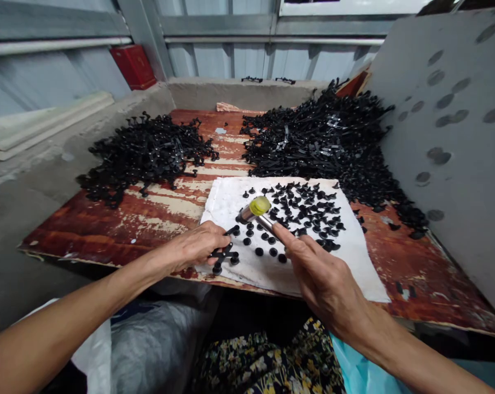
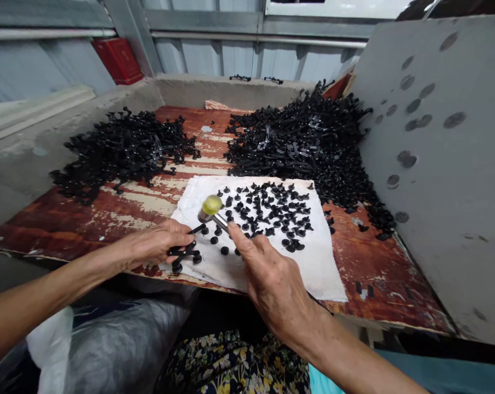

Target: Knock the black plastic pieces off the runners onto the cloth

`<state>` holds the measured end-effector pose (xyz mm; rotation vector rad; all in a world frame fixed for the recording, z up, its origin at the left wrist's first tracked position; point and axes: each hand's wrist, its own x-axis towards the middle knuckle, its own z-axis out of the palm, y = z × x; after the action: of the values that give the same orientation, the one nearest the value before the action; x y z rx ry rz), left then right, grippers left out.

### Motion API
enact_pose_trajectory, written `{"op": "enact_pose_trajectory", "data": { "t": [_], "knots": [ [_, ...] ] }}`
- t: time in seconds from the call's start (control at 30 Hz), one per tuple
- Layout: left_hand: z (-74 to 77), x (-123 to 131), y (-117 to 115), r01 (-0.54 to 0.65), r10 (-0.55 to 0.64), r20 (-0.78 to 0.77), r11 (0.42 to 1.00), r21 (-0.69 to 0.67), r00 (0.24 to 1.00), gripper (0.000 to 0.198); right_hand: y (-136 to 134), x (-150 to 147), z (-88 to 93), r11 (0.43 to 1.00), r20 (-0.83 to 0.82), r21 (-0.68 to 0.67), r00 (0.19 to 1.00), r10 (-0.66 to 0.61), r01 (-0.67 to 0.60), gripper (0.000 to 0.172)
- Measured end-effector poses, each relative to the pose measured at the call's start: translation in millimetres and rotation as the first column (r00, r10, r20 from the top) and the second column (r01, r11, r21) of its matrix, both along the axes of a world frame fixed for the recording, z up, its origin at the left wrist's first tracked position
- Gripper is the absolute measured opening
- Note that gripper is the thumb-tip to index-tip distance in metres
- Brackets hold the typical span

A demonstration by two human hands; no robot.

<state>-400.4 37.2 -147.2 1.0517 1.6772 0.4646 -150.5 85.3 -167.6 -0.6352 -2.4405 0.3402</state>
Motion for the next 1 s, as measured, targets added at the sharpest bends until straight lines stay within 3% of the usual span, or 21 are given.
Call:
{"op": "enact_pose_trajectory", "data": {
  "t": [0.1,0.23,0.43,0.57,0.7,0.87,1.0],
  "knots": [
    [4.2,1,1,-0.01,0.01,-0.004,0.999,-0.033,1.0,0.031,6,-13,4.8,0.992,0.076,0.127,0.997,0.002,-0.012,0.054],
    [8.2,1,2,-0.027,0.026,-0.009,0.995,-0.1,1.0,0.028,9,-17,5.1,0.989,0.212,0.141,0.977,0.014,-0.045,0.064],
    [1.5,-3,2,0.001,-0.001,0.018,1.0,-0.017,1.0,0.03,1,-14,5.2,0.996,0.031,0.091,0.999,0.012,-0.015,0.07],
    [-0.6,-4,0,0.02,-0.018,0.023,0.998,-0.054,1.0,0.032,1,-14,3.2,0.993,0.144,0.117,0.99,0.012,-0.029,0.072],
    [-5.2,-5,-1,-0.031,0.032,0.018,0.999,-0.036,0.999,0.032,1,-13,7.0,0.998,0.018,0.063,1.0,0.0,-0.001,0.074],
    [-11.4,-9,0,-0.018,0.02,0.031,0.999,-0.045,0.999,0.033,2,-11,7.1,0.994,0.175,0.096,0.984,0.04,-0.057,0.079],
    [-7.1,-5,1,-0.068,0.07,0.022,0.996,-0.062,0.997,0.029,1,-11,6.5,0.999,0.09,0.036,0.996,0.0,-0.003,0.08]
  ]
}}
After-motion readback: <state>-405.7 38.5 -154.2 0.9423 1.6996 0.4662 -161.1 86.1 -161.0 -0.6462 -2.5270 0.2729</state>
